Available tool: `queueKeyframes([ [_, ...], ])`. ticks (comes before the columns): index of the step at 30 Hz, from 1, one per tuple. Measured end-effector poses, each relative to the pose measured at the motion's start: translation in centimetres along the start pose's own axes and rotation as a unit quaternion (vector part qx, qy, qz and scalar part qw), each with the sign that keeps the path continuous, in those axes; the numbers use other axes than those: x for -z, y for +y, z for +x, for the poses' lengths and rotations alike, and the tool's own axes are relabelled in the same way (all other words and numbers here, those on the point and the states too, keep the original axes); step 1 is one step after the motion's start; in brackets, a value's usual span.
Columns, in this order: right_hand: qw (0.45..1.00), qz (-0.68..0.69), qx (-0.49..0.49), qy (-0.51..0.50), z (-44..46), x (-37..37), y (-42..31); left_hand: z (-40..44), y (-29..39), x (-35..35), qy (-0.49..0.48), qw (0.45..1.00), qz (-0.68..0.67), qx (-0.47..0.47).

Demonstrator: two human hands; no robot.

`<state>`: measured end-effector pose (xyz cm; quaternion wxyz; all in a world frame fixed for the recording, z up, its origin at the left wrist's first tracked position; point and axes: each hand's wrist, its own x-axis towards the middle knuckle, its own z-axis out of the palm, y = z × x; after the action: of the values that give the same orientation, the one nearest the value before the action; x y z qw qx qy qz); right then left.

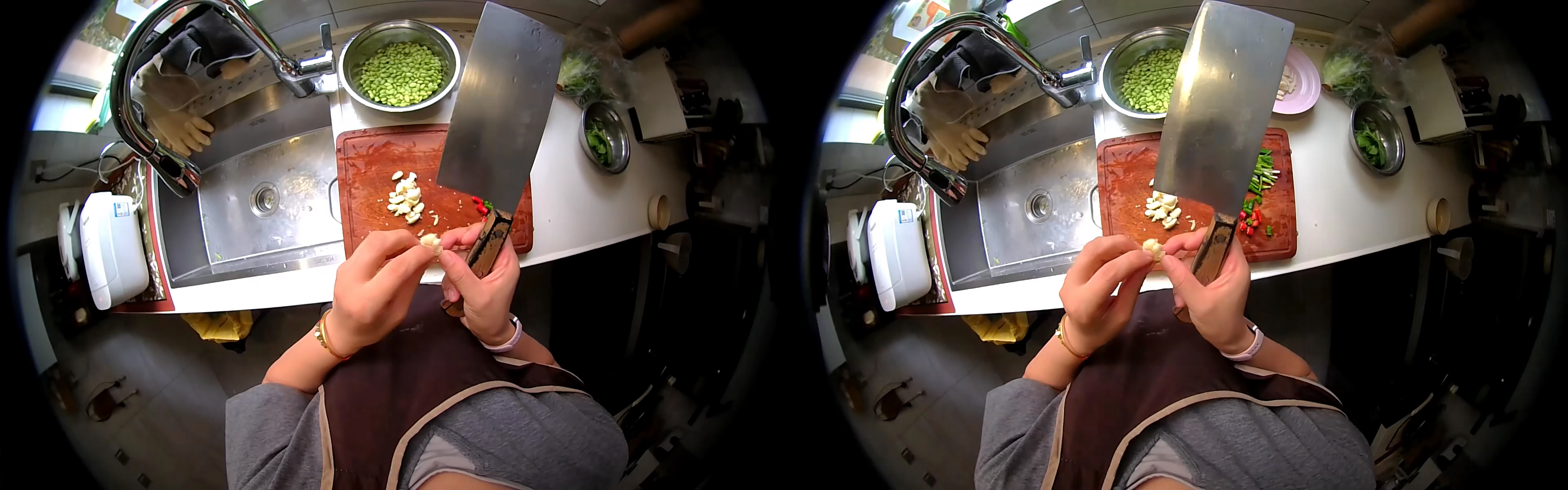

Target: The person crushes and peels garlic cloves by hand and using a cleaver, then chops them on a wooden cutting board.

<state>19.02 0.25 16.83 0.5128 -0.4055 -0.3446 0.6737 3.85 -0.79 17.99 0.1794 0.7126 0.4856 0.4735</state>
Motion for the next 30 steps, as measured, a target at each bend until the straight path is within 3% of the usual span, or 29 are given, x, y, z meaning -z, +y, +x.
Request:
queueKeyframes([
  [4,1.000,-0.011,0.010,-0.005,0.0,0.0,0.2,-0.1,-0.2,-0.4,0.009,1.000,0.011,0.000],
  [13,1.000,0.006,0.000,0.002,0.1,0.0,0.4,-0.2,0.0,0.1,-0.012,0.989,-0.097,0.108],
  [16,1.000,0.008,0.000,0.011,0.2,0.0,0.4,-0.4,-0.1,0.3,-0.017,0.912,-0.312,0.265],
  [21,0.999,0.002,-0.007,0.037,0.4,0.0,0.2,-0.6,-1.5,0.2,-0.011,0.867,-0.392,0.306],
  [23,0.999,0.002,-0.009,0.040,0.5,0.1,0.3,-0.7,-1.8,0.0,0.009,0.801,-0.470,0.370],
  [25,0.999,0.002,-0.009,0.042,0.6,0.1,0.3,-0.6,-1.9,0.1,0.011,0.802,-0.466,0.373],
  [27,0.999,0.004,-0.007,0.045,0.6,0.2,0.4,-0.4,-1.8,0.2,0.026,0.722,-0.555,0.413],
  [30,0.999,0.002,-0.009,0.047,0.6,0.3,0.5,-0.2,-2.0,0.5,0.008,0.698,-0.573,0.430],
])
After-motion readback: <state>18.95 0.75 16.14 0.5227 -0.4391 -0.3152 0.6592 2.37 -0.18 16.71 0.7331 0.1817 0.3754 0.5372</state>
